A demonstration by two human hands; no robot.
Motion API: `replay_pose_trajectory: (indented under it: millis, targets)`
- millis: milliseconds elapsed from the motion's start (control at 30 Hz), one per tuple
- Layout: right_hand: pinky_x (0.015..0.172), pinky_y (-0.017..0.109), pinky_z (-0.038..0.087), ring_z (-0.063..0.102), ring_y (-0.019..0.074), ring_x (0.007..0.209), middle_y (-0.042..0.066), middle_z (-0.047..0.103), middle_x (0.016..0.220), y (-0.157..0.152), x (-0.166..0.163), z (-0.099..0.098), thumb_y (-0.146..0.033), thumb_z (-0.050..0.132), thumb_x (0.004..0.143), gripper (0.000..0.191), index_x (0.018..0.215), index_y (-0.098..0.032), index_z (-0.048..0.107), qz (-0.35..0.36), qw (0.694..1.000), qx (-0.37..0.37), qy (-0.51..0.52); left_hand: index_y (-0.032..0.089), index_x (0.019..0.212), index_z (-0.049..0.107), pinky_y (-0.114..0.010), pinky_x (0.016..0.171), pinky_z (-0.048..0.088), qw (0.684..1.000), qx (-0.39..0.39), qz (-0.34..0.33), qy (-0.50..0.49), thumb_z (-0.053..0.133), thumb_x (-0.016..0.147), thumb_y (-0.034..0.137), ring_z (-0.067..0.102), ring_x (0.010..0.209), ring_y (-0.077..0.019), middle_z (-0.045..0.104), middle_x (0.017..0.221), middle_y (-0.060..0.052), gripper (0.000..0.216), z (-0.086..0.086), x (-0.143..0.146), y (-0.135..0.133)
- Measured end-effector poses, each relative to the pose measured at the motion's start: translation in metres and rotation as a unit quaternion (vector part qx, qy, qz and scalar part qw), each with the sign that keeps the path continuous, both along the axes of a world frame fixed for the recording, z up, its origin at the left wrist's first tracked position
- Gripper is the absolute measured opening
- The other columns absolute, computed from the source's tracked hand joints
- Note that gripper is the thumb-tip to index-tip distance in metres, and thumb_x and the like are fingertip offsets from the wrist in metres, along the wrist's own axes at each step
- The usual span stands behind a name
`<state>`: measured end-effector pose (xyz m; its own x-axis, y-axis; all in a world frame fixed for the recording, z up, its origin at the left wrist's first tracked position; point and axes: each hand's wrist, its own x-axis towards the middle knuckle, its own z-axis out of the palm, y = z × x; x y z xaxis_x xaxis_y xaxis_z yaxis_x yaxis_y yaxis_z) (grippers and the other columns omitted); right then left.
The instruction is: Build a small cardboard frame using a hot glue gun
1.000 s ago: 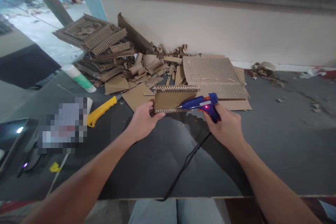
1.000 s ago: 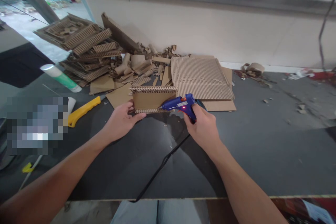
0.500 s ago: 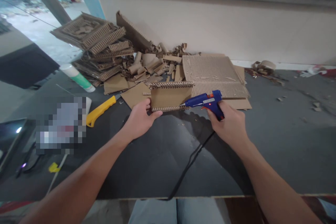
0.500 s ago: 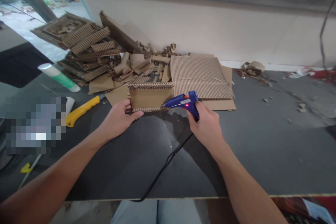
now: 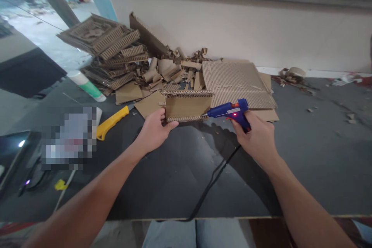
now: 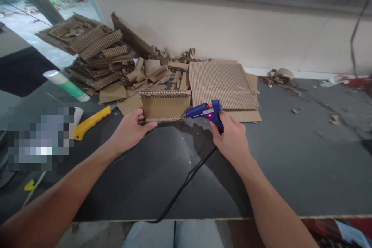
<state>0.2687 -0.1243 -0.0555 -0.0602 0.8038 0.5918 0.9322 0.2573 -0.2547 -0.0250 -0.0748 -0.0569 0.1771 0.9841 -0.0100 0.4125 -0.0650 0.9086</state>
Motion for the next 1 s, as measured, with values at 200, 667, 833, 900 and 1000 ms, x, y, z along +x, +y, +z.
replay_pose_trajectory:
  millis: [200, 667, 833, 900, 1000]
  targets:
    - [0.06, 0.03, 0.044, 0.063, 0.0201, 0.064, 0.005, 0.066, 0.075, 0.001, 0.003, 0.0, -0.035, 0.055, 0.09, 0.021, 0.102, -0.019, 0.062, -0.003, 1.0, 0.01, -0.005, 0.02, 0.102, 0.063, -0.043, 0.093, 0.053, 1.0, 0.0, 0.006, 0.0, 0.072, 0.077, 0.029, 0.068, 0.105, -0.0279, 0.073, 0.11, -0.01, 0.029, -0.001, -0.002, 0.001]
    - [0.059, 0.03, 0.043, 0.062, 0.0209, 0.064, 0.006, 0.066, 0.074, 0.002, 0.007, 0.002, -0.034, 0.055, 0.09, 0.022, 0.103, -0.019, 0.063, -0.016, 1.0, 0.01, -0.008, 0.018, 0.104, 0.063, -0.034, 0.071, 0.056, 0.999, -0.032, 0.019, -0.015, 0.073, 0.076, 0.029, 0.07, 0.089, -0.0264, 0.074, 0.095, -0.01, 0.032, 0.005, -0.001, 0.0]
    - [0.055, 0.03, 0.041, 0.057, 0.02, 0.056, 0.003, 0.06, 0.062, 0.005, 0.007, 0.0, -0.039, 0.055, 0.09, 0.023, 0.097, -0.019, 0.063, -0.041, 0.999, 0.027, -0.015, 0.016, 0.106, 0.063, -0.023, 0.048, 0.047, 0.997, -0.055, 0.035, -0.045, 0.073, 0.075, 0.031, 0.065, 0.066, -0.0176, 0.072, 0.084, -0.008, 0.036, 0.009, 0.0, -0.001]
    - [0.056, 0.031, 0.042, 0.058, 0.0206, 0.056, 0.002, 0.059, 0.061, 0.006, 0.005, 0.0, -0.044, 0.059, 0.087, 0.026, 0.094, -0.019, 0.063, -0.063, 0.997, 0.044, -0.01, 0.015, 0.106, 0.062, -0.021, 0.042, 0.042, 0.996, -0.065, 0.03, -0.058, 0.074, 0.075, 0.035, 0.061, 0.06, -0.0147, 0.07, 0.082, -0.007, 0.039, 0.01, 0.001, -0.002]
    - [0.057, 0.032, 0.044, 0.057, 0.0204, 0.058, 0.002, 0.059, 0.063, 0.007, 0.002, 0.003, -0.051, 0.068, 0.079, 0.035, 0.092, -0.019, 0.062, -0.088, 0.995, 0.048, 0.026, 0.014, 0.108, 0.06, -0.02, 0.04, 0.04, 0.993, -0.075, 0.022, -0.09, 0.075, 0.074, 0.038, 0.057, 0.059, -0.0131, 0.068, 0.079, -0.006, 0.044, 0.014, 0.003, -0.004]
